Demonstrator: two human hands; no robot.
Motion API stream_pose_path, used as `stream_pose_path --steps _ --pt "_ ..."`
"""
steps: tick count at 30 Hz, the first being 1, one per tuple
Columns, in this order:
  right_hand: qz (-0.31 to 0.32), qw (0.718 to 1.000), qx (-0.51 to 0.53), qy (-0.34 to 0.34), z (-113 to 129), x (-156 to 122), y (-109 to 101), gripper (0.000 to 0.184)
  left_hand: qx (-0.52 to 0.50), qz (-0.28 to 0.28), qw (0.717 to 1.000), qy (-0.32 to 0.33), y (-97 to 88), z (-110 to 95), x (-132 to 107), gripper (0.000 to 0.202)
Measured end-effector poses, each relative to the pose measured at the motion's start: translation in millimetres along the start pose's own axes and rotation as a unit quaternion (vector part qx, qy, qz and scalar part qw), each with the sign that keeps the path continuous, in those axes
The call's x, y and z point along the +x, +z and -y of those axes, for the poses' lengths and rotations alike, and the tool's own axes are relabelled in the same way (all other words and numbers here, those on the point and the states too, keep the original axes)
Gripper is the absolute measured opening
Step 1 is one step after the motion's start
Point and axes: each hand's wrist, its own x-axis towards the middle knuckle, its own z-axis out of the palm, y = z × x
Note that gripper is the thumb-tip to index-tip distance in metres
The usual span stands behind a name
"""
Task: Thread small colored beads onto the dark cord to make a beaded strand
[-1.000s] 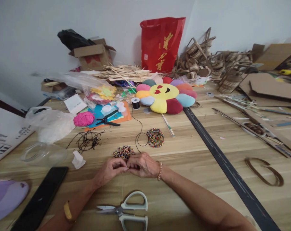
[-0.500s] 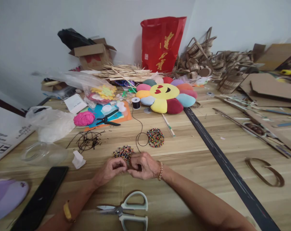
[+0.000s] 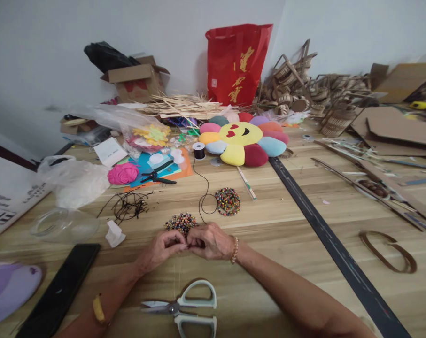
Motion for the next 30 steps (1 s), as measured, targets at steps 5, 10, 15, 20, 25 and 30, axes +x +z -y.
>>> stream_pose_path --steps 5,10,15,20,25,30 --pt "0.001 1.000 0.006 -0.002 -2.3 -0.4 1.4 0.004 -0.001 -0.004 1.000 0.003 -0.1 -1.7 -0.2 0.017" --pt "-0.001 1.000 0.002 -0.017 -1.1 1.3 0.2 0.003 -0.006 -0.005 1.000 0.002 0.0 -2.6 -0.1 0.017" --pt "0.011 1.000 -0.002 -0.021 1.4 2.4 -3.1 0.007 -0.003 -0.005 1.000 0.003 0.0 -0.6 -0.6 0.017" --pt "0.012 1.000 0.012 -0.019 4.3 3.3 -6.7 0.007 -0.005 -0.005 1.000 -0.001 -0.2 -3.1 -0.9 0.017" --pt "0.009 0.999 0.036 -0.002 1.7 2.6 -5.4 0.007 -0.007 -0.007 1.000 -0.004 -0.3 -2.1 -1.1 0.017" --pt "-0.006 0.997 0.069 0.028 -3.5 0.9 -3.8 0.010 -0.022 -0.013 1.000 -0.009 -0.2 -3.2 -0.9 0.018"
